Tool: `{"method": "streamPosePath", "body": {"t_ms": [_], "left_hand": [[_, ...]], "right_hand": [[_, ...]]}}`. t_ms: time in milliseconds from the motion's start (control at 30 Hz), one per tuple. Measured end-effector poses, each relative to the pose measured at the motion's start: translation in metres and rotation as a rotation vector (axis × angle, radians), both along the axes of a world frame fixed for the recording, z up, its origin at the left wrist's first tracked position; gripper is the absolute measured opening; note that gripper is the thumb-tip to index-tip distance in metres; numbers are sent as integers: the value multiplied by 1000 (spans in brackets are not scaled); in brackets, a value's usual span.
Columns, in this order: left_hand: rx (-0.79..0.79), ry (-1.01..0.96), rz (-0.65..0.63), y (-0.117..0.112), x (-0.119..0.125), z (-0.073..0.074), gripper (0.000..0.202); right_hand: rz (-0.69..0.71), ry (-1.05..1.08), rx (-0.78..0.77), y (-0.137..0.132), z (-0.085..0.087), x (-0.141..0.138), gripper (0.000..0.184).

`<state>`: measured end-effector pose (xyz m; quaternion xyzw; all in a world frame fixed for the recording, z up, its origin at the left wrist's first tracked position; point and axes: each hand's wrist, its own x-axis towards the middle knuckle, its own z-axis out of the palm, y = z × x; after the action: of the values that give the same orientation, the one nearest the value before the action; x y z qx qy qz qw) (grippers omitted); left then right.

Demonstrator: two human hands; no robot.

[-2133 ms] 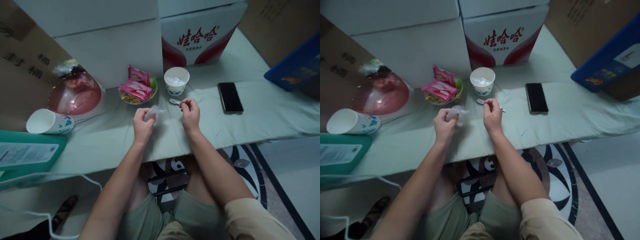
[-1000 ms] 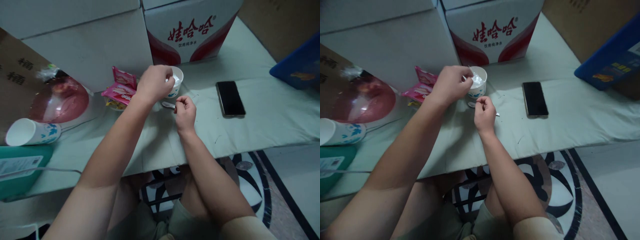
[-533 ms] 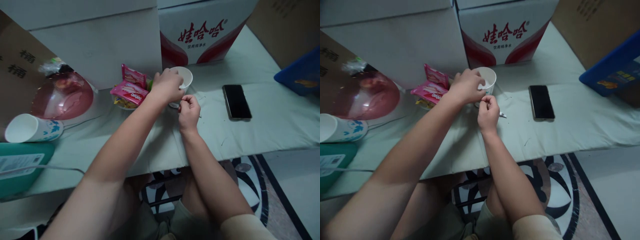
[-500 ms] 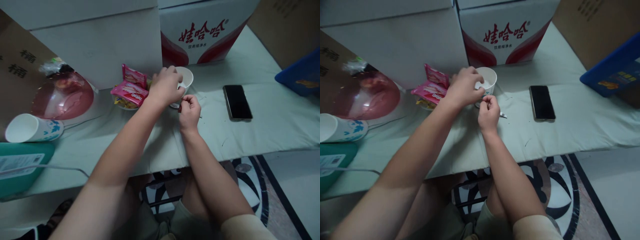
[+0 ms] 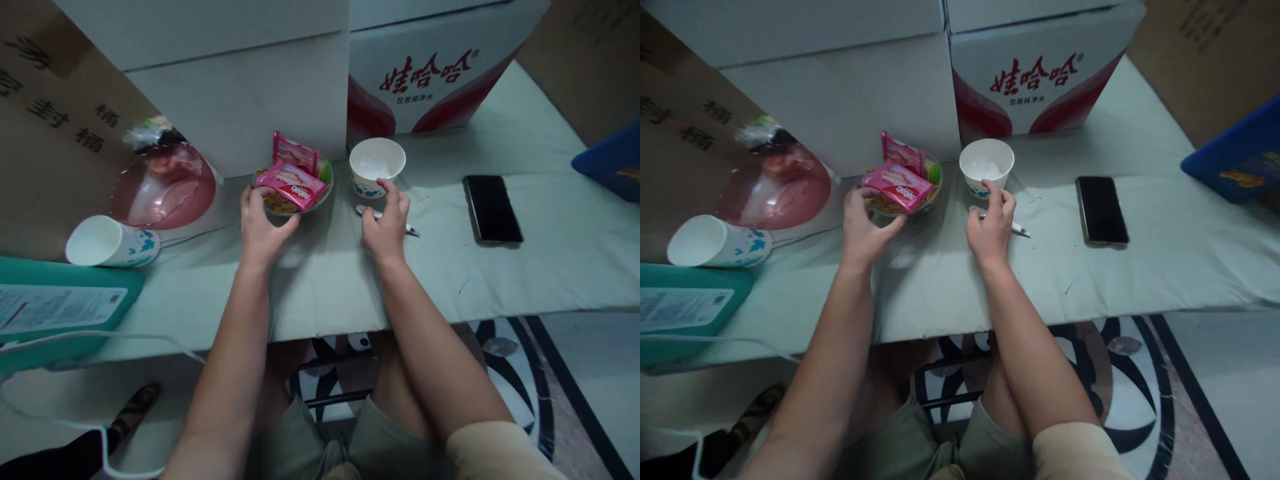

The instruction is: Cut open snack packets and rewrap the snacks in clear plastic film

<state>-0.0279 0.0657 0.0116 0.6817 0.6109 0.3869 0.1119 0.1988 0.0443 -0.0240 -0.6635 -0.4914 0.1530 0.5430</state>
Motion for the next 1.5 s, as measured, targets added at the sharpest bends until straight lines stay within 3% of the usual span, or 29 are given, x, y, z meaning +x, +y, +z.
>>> {"method": "streamPosePath", "body": {"t_ms": [100, 300, 500, 633, 867, 1000, 1133, 1267, 1367, 1500], "left_hand": [[-34, 1, -54, 7, -9, -5, 43], [-56, -188, -18, 8, -17, -18, 26], [-98, -465, -119, -7, -21, -21, 34], [-182, -538, -214, -21, -31, -23, 41], [-142, -535, -340, -30, -22, -20, 44], [-105, -553, -402, -31, -9, -13, 43], [-87, -597, -464, -25, 23, 0, 41], [-97, -628, -591, -6, 88, 17, 41], [-97, -632, -697, 19, 150, 28, 44], [-61, -608, -739, 57, 225, 36, 42]], "right_hand": [[2, -75, -7, 3, -5, -2, 55], [28, -170, -99, 1, -2, -5, 56], [36, -200, -154, -4, 9, -1, 61], [13, -254, -220, -2, 12, 10, 60], [-77, -239, -157, 4, 8, 27, 17], [-105, -193, -60, -4, 14, 36, 11], [-179, -195, 10, -21, 23, 69, 12], [-289, -265, 17, -26, 33, 143, 13], [-347, -331, 8, -10, 44, 210, 13], [-364, -397, -109, 41, 57, 283, 11]]}}
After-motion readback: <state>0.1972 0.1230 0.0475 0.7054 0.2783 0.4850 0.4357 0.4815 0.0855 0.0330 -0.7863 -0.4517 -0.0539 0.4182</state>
